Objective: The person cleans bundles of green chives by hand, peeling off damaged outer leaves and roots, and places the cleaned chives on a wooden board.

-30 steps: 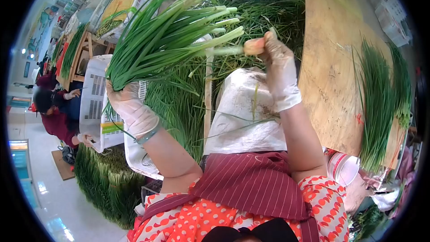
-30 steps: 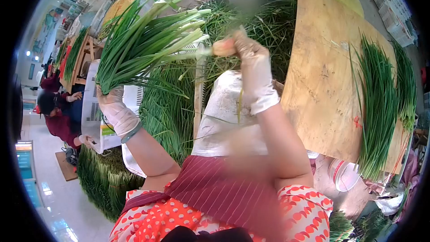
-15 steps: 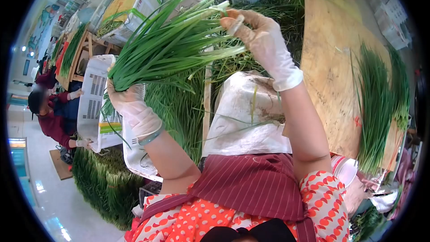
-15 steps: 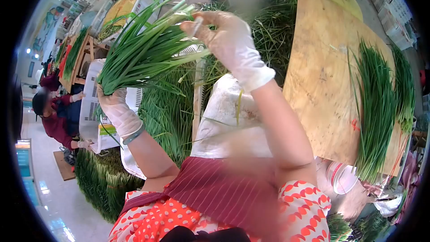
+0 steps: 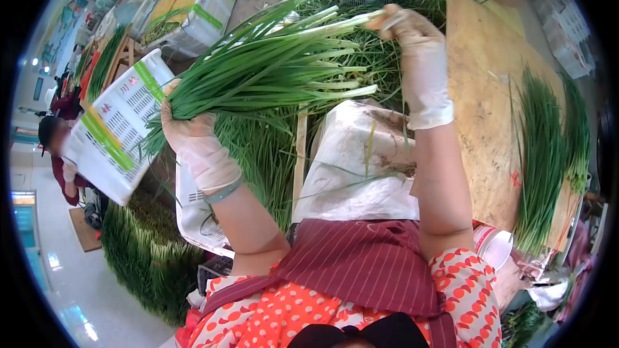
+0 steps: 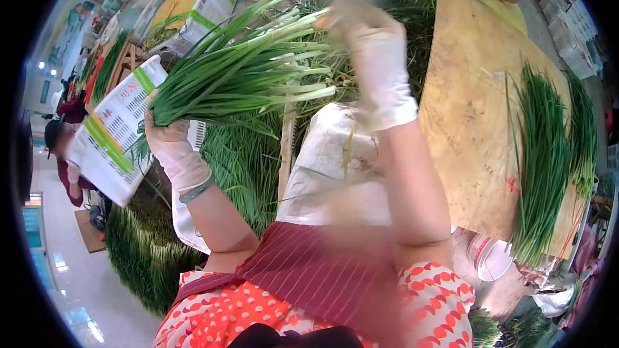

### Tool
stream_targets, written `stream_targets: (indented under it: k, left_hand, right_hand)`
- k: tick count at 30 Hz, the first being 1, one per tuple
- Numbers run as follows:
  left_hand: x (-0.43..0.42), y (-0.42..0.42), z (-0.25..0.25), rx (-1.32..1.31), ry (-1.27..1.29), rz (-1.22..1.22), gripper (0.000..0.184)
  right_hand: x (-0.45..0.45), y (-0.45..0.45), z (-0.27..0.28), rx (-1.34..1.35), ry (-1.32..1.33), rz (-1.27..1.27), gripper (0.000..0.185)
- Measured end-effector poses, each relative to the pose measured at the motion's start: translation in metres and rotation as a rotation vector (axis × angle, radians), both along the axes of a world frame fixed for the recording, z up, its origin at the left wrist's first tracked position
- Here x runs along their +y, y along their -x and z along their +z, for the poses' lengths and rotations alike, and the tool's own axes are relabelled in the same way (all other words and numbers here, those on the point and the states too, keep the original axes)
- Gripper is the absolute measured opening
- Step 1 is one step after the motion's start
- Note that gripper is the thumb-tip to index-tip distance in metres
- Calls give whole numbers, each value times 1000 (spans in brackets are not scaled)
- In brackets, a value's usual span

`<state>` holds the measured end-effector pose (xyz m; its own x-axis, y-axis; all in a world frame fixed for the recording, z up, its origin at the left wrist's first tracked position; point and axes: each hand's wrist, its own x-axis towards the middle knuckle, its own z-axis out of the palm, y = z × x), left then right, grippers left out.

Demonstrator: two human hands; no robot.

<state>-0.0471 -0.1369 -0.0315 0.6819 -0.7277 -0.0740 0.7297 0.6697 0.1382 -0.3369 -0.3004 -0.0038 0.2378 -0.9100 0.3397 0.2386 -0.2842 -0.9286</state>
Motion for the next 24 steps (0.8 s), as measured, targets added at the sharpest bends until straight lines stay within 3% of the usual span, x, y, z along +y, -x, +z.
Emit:
stream_targets:
  k: [2,4,7,8,9,10,12,14,18,21,24]
  left_hand:
    - [5,1,0,-53,99,-142,25]
    - [10,-11,-6,-61,23,-37,24]
    - [3,-9,-1,-63,-123,121,23]
    - [1,-6,1,-59,-193,183,22]
    - [5,-5,-2,-84,-5,0,22]
    - [4,-7,-3,-88,-7,-2,22]
    - [2,-10,-3,-67,-42,34,22]
    - [3,-9,1,-75,-96,54,22]
    - [9,-7,1,-104,-68,1,24]
    - [9,-6,1,-153,-147,113,26]
    - [20,-24,-4,-96,-67,70,28]
  right_hand:
    - [-31,14,-25,-97,57,-287,19]
    - [-35,26,-26,-23,-1,-252,21]
    - [-32,22,-35,650,3,-56,27]
    - [-19,12,-34,372,15,193,30]
    - [-7,3,-25,473,93,230,28]
    - [1,-4,-17,571,172,266,27]
    - [-1,-15,-30,549,-137,393,26]
    - [1,-19,-42,402,-148,414,26]
    - [13,-18,-40,235,-231,381,28]
    - [11,-9,-40,93,-258,194,34]
    - [-18,11,-60,-183,-248,-49,26]
